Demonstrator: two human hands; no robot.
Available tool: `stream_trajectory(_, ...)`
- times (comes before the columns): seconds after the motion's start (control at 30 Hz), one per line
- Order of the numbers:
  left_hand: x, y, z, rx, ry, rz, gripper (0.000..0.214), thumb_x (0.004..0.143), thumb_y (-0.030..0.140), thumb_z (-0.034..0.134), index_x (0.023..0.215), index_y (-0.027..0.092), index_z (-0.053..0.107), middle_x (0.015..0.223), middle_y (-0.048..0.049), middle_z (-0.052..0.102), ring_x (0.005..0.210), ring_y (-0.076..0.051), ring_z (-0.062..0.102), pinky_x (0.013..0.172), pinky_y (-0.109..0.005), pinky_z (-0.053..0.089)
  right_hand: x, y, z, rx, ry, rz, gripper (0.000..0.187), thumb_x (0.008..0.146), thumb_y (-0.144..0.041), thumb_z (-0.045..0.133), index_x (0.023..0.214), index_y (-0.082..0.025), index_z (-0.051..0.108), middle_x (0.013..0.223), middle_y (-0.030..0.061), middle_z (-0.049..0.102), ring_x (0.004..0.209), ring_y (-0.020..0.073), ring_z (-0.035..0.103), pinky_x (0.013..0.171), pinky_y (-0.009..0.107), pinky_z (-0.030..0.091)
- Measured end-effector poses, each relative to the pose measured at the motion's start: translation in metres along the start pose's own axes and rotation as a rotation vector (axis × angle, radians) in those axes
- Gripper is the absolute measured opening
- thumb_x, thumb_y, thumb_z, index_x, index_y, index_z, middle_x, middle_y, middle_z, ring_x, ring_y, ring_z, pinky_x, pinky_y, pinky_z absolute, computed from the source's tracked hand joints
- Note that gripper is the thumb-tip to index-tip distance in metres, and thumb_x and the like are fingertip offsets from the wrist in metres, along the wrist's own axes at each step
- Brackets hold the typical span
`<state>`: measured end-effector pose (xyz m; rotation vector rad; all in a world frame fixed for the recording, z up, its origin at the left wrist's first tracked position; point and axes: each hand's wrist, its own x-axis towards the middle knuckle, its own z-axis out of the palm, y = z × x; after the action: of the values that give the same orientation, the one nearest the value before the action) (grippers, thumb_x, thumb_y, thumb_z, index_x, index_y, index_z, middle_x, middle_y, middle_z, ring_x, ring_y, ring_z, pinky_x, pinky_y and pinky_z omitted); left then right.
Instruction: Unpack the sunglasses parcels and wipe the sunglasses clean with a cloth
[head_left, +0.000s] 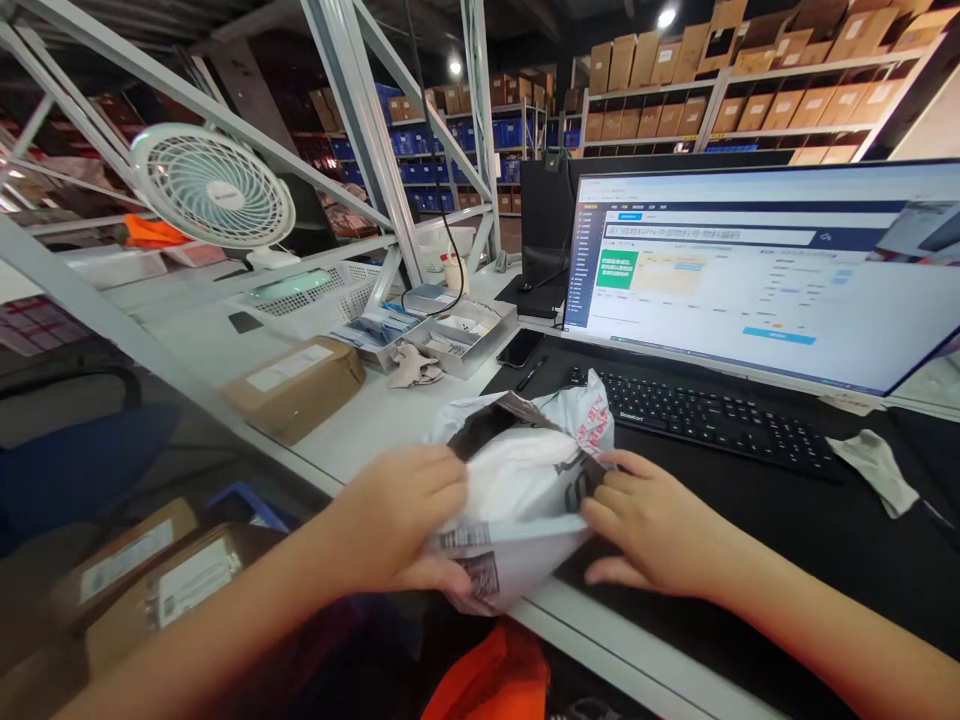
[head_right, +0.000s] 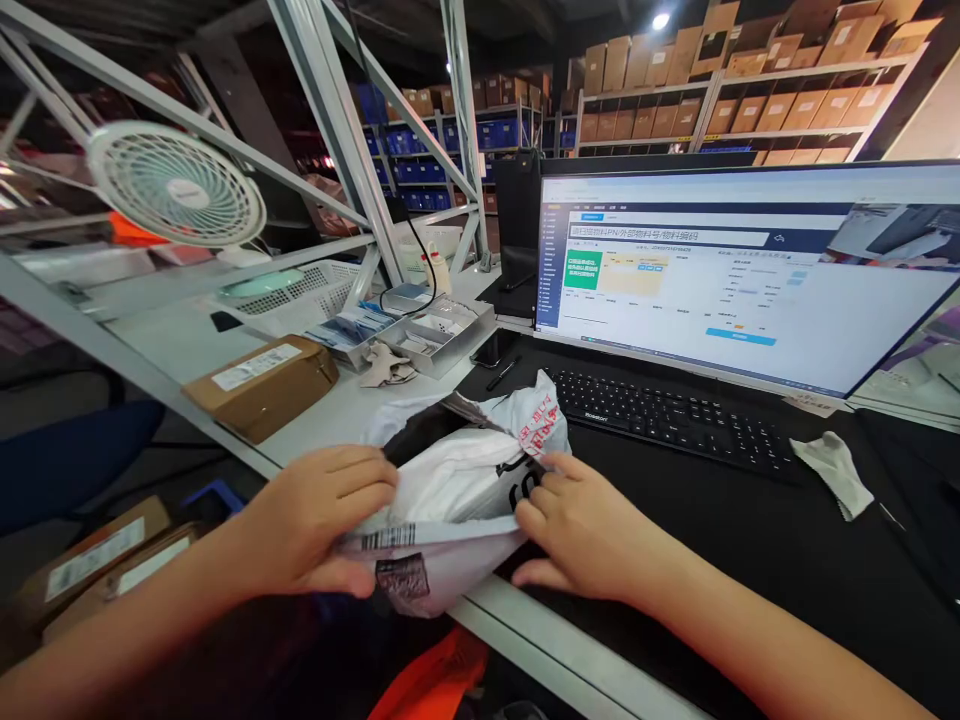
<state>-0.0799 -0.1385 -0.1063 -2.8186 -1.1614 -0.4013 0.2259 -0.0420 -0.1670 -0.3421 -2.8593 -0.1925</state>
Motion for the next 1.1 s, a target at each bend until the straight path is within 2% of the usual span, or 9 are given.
stream_trajectory(0.13,-0.024,-0.008,0.013,0.092,0.033,-0.023,0.063,0.089,0.077,0.040,0.068,0.019,0.056,0.092,-0.0093,0.067,0.074,-0.021,0.059,0.065,-0.035,0.043,-0.011,0.025,-0.003,-0.184,0.015,0.076,0.045,0.096,-0.059,0.050,0.086,-0.018,0.065,0.084,0.0071,0.068,0.084,0.0240,0.062,0.106,0.048,0.034)
stream_trajectory(0.27,-0.036,-0.013,0.026,0.185,0.109,0.014,0.041,0.095,0.054,0.055,0.072,0.020,0.060,0.087,-0.0057,0.067,0.079,-0.020,0.062,0.074,-0.033,0.047,-0.017,0.039,0.001,-0.278,0.073,0.060,0.043,0.100,-0.054,0.046,0.092,-0.017,0.067,0.112,0.0138,0.070,0.111,0.0278,0.058,0.097,0.042,0.037)
stream_trajectory(0.4,-0.048,-0.026,0.032,0.183,0.163,-0.004,0.039,0.102,0.042,0.047,0.072,0.022,0.063,0.076,-0.0023,0.066,0.074,-0.017,0.062,0.074,-0.029,0.048,-0.030,0.044,0.005,-0.333,0.019,0.145,0.042,0.101,-0.050,0.046,0.079,-0.019,0.063,0.077,0.0069,0.068,0.080,0.0223,0.059,0.073,0.035,0.038)
stream_trajectory(0.5,-0.057,-0.036,0.036,0.167,0.146,-0.063,0.038,0.101,0.045,0.048,0.075,0.023,0.065,0.076,-0.0018,0.068,0.079,-0.017,0.065,0.080,-0.028,0.050,-0.045,0.038,0.011,-0.262,-0.003,0.218,0.046,0.102,-0.049,0.040,0.074,-0.020,0.062,0.067,0.0050,0.065,0.068,0.0203,0.058,0.061,0.032,0.037)
stream_trajectory(0.63,-0.062,-0.034,0.047,0.080,0.157,-0.157,0.045,0.093,0.057,0.053,0.068,0.022,0.063,0.072,-0.0022,0.065,0.077,-0.017,0.066,0.081,-0.027,0.054,-0.065,0.019,0.020,-0.232,0.031,0.443,0.043,0.105,-0.034,0.030,0.098,-0.019,0.069,0.062,0.0035,0.064,0.058,0.0187,0.063,0.052,0.029,0.037)
stream_trajectory(0.8,-0.070,-0.004,0.074,0.015,0.317,-0.200,0.041,0.090,0.059,0.058,0.077,0.020,0.064,0.101,-0.0084,0.072,0.103,-0.024,0.068,0.101,-0.039,0.054,-0.060,0.009,0.006,-0.357,0.041,0.612,0.032,0.096,-0.033,0.045,0.116,-0.016,0.061,0.066,0.0059,0.068,0.049,0.0246,0.063,0.042,0.031,0.037)
stream_trajectory(0.93,-0.081,0.022,0.089,-0.053,0.501,-0.322,0.015,0.094,0.024,0.056,0.093,0.025,0.071,0.132,-0.0110,0.063,0.131,-0.032,0.054,0.102,-0.051,0.055,-0.013,-0.002,-0.026,-0.239,0.036,0.341,0.069,0.077,-0.022,0.067,0.142,-0.020,0.044,0.109,0.0133,0.070,0.071,0.0267,0.070,0.053,0.033,0.050)
stream_trajectory(1.03,-0.077,0.036,0.093,-0.128,0.542,-0.225,0.023,0.091,0.012,0.055,0.098,0.028,0.071,0.146,-0.0091,0.051,0.139,-0.032,0.045,0.112,-0.060,0.044,0.034,-0.019,-0.041,-0.007,-0.056,0.066,0.077,0.068,-0.020,0.079,0.139,-0.027,0.048,0.128,0.0119,0.063,0.107,0.0319,0.066,0.085,0.040,0.055)
stream_trajectory(1.1,-0.070,0.041,0.098,-0.180,0.612,-0.158,0.022,0.090,0.010,0.056,0.097,0.027,0.069,0.151,-0.0082,0.042,0.143,-0.033,0.039,0.114,-0.062,0.040,0.060,-0.027,-0.039,0.144,-0.163,-0.030,0.080,0.067,-0.025,0.082,0.140,-0.028,0.048,0.127,0.0108,0.063,0.108,0.0315,0.064,0.089,0.041,0.053)
